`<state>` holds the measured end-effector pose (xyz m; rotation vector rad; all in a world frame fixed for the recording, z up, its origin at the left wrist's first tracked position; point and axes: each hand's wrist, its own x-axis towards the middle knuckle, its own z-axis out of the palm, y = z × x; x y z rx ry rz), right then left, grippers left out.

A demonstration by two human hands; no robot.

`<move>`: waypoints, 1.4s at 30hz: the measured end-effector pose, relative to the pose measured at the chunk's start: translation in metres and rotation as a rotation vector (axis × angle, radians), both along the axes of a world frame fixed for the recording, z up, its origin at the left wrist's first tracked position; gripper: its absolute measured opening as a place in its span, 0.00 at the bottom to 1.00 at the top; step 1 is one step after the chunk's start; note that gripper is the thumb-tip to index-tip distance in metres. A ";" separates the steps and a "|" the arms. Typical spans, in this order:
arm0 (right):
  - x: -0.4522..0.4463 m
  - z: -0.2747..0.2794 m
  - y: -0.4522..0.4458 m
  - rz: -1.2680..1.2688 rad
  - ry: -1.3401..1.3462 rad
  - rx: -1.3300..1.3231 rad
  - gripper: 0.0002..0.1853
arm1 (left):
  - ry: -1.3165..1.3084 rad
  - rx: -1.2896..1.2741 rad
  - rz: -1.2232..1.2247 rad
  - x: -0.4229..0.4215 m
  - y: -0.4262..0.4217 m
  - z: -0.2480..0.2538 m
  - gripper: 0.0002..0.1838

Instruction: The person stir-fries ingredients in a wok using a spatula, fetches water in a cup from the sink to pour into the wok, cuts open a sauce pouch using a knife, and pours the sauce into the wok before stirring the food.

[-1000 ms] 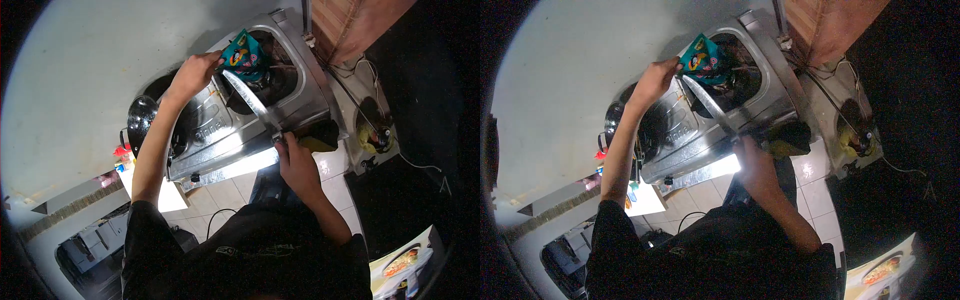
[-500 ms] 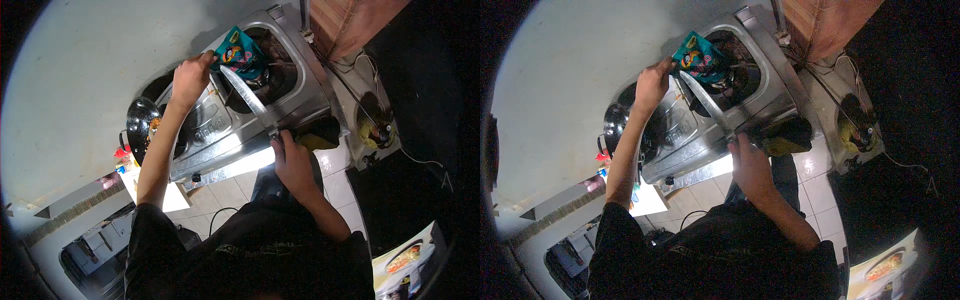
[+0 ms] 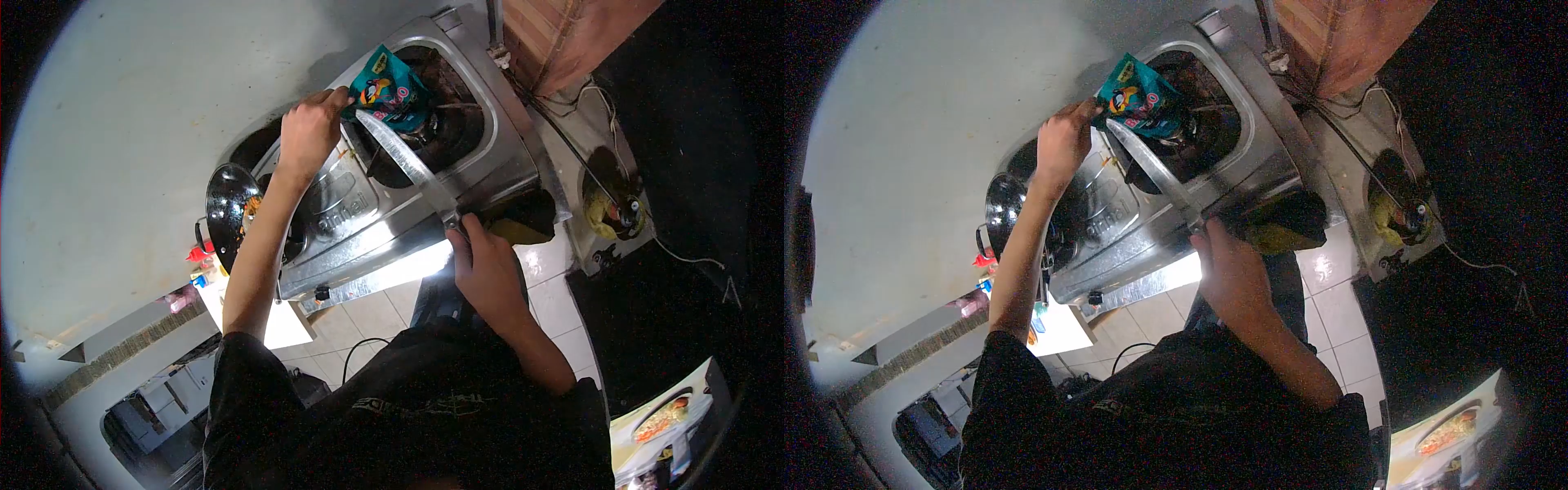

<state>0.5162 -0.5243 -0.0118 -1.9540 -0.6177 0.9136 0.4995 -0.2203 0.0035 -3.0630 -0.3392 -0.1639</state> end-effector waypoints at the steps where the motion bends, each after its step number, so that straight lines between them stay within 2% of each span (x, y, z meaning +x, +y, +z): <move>1: 0.001 0.001 0.000 0.009 0.003 -0.012 0.13 | -0.001 -0.001 0.001 0.000 -0.001 0.001 0.10; 7: 0.008 -0.004 0.005 0.034 -0.048 -0.043 0.16 | -0.003 0.020 -0.057 -0.003 0.000 -0.001 0.09; 8: 0.009 -0.002 0.006 0.032 -0.049 -0.044 0.16 | 0.016 0.019 -0.041 -0.003 0.000 -0.001 0.12; 10: 0.011 0.001 0.007 0.069 0.066 -0.067 0.17 | 0.039 0.016 -0.023 -0.005 0.000 -0.002 0.14; 17: 0.006 -0.007 0.012 0.023 -0.035 -0.043 0.15 | 0.018 0.102 -0.039 -0.007 -0.003 -0.005 0.11; 22: -0.001 -0.024 0.016 0.028 -0.153 0.073 0.15 | -0.018 0.107 -0.066 -0.009 -0.001 -0.004 0.10; 29: 0.008 -0.023 0.021 0.046 -0.143 -0.030 0.16 | 0.007 0.129 -0.058 -0.010 0.001 -0.006 0.10; 31: 0.012 -0.027 0.021 0.049 -0.041 0.025 0.18 | 0.009 0.132 -0.056 -0.011 0.001 -0.008 0.11; 34: 0.014 -0.038 0.026 0.044 -0.146 0.042 0.20 | 0.011 0.120 -0.086 -0.010 -0.003 -0.008 0.11; 36: 0.015 -0.036 0.033 0.012 -0.110 0.076 0.18 | -0.034 0.095 -0.146 -0.008 -0.026 0.001 0.10; 38: 0.023 -0.030 0.037 -0.028 -0.096 0.117 0.17 | -0.067 0.124 -0.096 -0.001 -0.027 0.012 0.07; 40: 0.022 -0.023 0.026 0.018 -0.001 0.047 0.18 | -0.006 0.128 -0.014 -0.007 -0.029 0.016 0.04; 41: 0.025 -0.024 0.027 0.021 -0.009 0.049 0.18 | -0.043 0.114 -0.021 -0.006 -0.031 0.018 0.05; 42: 0.027 -0.024 0.027 0.035 -0.134 0.031 0.18 | -0.050 0.114 -0.019 -0.006 -0.031 0.018 0.05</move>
